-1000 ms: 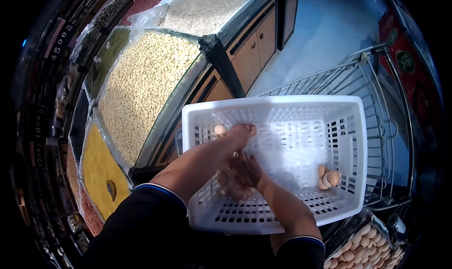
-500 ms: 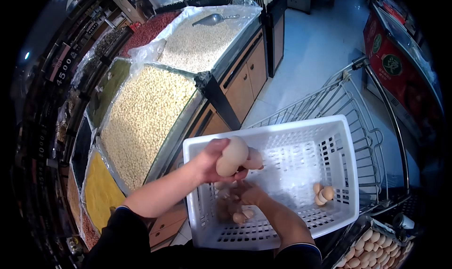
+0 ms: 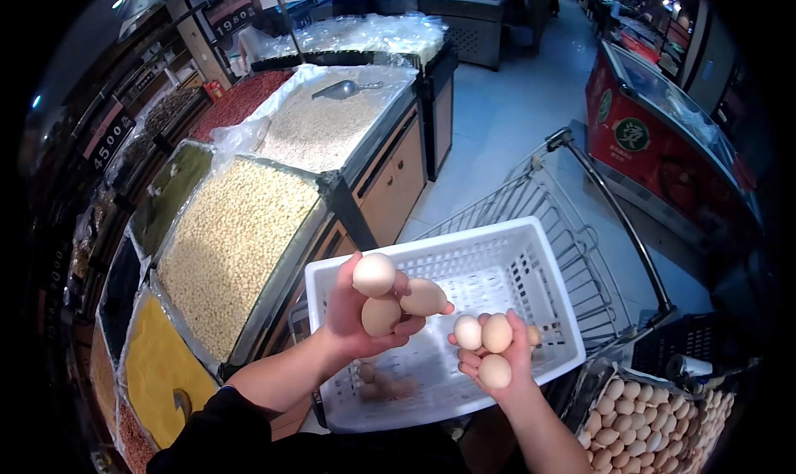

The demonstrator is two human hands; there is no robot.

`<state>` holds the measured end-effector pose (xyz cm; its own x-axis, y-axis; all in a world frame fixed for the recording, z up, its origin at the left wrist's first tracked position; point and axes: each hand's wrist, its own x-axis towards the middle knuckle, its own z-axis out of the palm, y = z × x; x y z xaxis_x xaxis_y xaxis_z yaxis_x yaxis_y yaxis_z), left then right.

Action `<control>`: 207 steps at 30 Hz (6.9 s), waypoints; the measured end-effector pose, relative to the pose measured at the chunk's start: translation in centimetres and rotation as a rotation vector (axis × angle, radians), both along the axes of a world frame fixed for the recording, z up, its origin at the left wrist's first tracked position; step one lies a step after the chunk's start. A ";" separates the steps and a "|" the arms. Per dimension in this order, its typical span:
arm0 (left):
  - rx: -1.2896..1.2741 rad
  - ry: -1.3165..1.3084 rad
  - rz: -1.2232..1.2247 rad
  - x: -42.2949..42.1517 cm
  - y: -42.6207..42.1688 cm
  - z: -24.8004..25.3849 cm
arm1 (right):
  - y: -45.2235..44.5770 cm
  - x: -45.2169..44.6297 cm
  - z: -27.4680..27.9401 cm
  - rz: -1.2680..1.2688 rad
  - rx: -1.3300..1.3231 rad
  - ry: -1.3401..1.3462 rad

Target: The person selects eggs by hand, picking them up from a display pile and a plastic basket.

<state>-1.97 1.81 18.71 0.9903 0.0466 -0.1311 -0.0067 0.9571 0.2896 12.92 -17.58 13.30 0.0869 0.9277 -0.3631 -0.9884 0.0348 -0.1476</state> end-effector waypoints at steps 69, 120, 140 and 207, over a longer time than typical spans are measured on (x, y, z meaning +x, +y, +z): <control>1.856 -1.196 -0.116 33.9 -75.6 2.1 | -90.3 4.7 -0.2 -0.780 -2.604 -0.185; 1.942 1.510 0.243 -0.8 -7.6 -26.7 | -12.4 2.7 0.6 0.234 -0.544 -1.830; 2.323 0.835 -0.284 -2.4 -8.4 -27.9 | -10.4 1.6 -0.1 0.286 -0.541 -1.834; 0.118 0.129 0.298 -5.3 3.4 -10.2 | 10.0 -7.8 -16.4 1.952 -0.167 -1.212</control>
<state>-7.23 5.23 8.47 0.9066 0.3536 -0.2306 -0.2369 0.8783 0.4153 5.12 -7.59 -3.15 -0.4032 0.1187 -0.9074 0.7060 -0.5905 -0.3910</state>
